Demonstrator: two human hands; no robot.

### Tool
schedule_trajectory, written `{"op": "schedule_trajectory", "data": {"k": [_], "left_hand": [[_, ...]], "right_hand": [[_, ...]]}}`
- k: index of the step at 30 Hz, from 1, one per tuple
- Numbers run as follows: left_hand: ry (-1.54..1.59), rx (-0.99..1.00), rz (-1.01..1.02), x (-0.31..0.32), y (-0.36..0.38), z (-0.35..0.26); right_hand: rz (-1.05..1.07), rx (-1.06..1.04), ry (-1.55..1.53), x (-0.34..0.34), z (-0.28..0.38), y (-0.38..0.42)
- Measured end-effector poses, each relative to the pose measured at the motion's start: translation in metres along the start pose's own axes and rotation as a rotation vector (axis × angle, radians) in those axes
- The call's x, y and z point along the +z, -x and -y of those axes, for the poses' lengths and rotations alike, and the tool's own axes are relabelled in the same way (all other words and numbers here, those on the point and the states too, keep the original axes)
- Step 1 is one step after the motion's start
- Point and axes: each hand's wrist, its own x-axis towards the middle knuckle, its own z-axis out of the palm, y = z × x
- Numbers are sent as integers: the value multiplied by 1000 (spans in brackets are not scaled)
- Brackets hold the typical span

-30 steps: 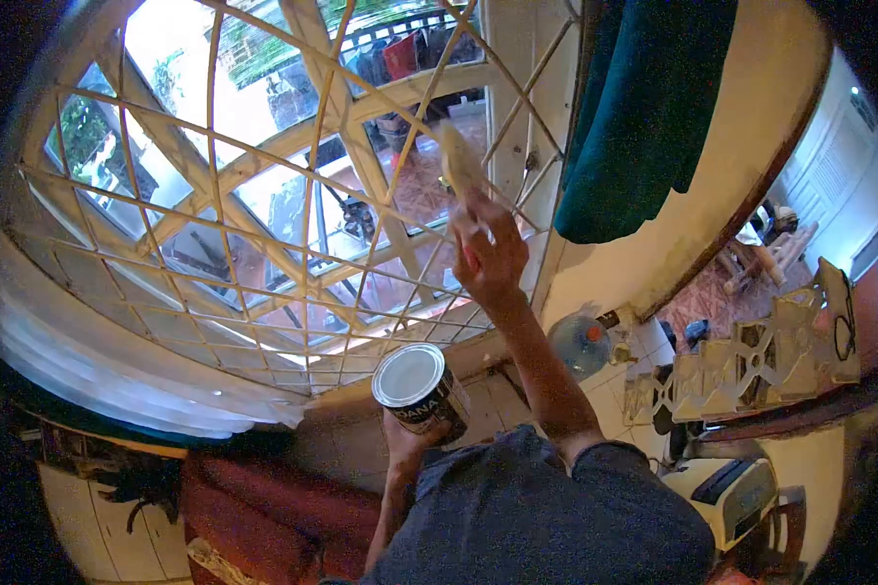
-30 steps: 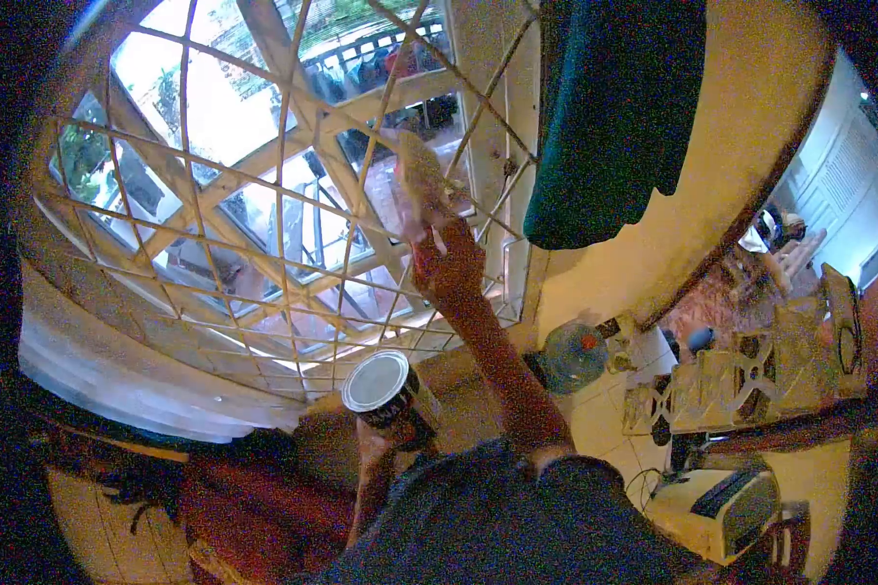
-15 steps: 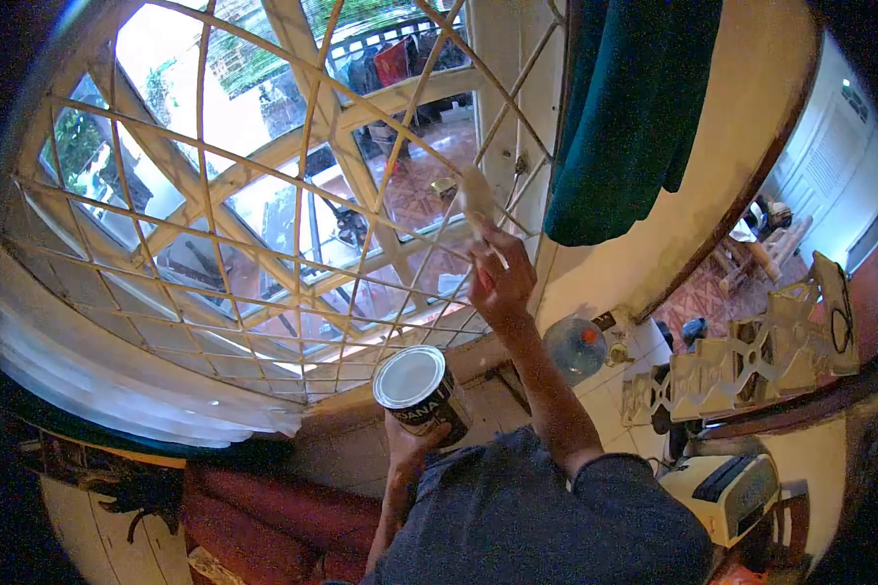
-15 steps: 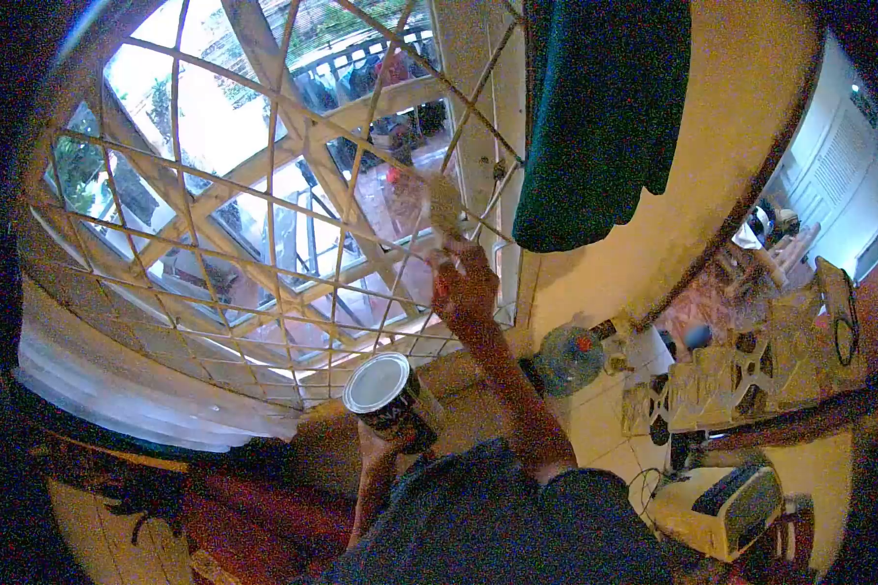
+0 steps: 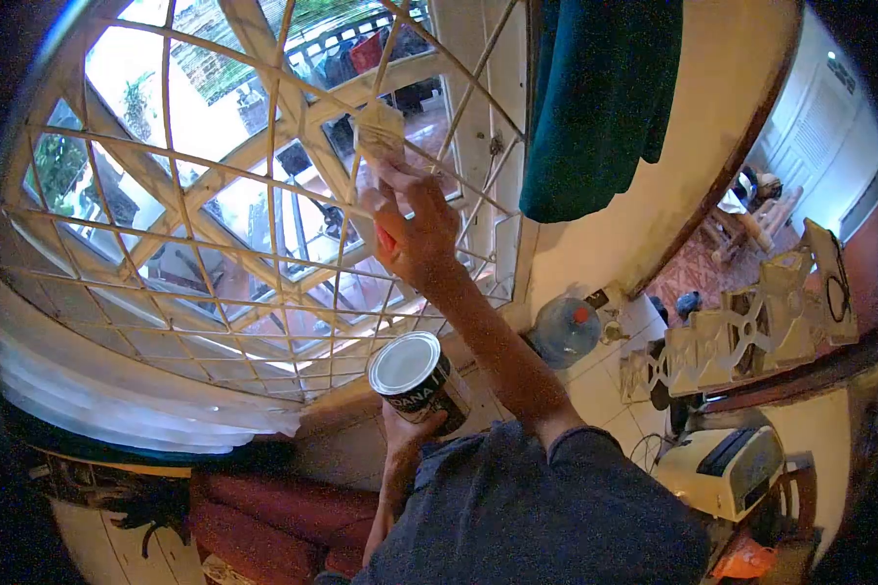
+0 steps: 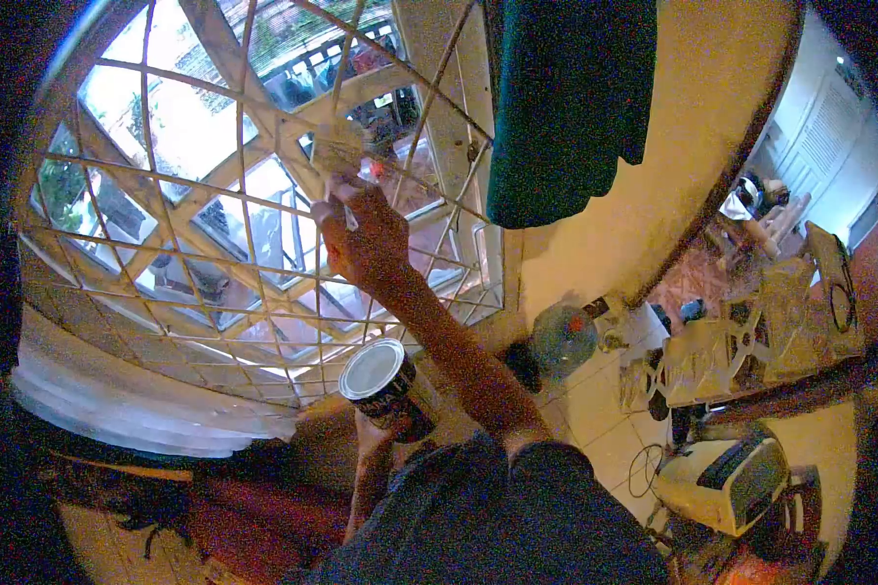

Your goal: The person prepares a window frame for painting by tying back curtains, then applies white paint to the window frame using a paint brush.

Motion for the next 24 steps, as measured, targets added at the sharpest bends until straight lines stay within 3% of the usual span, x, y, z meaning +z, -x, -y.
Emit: {"op": "schedule_trajectory", "data": {"k": [7,10,14,18,21,24], "left_hand": [[-13,37,-7,-7,4,-2],[48,-12,-21,1,8,-22],[27,-46,9,-15,-1,11],[88,35,45,-2,4,-9],[52,61,39,-11,2,11],[78,-9,12,-6,14,-12]], "right_hand": [[239,63,124,-19,-42,83],[205,134,122,-55,-30,76],[117,378,-201,-71,-36,52],[135,266,-240,-62,-54,3],[132,245,-257,-56,-69,-15],[115,167,-205,-49,-81,-34]]}}
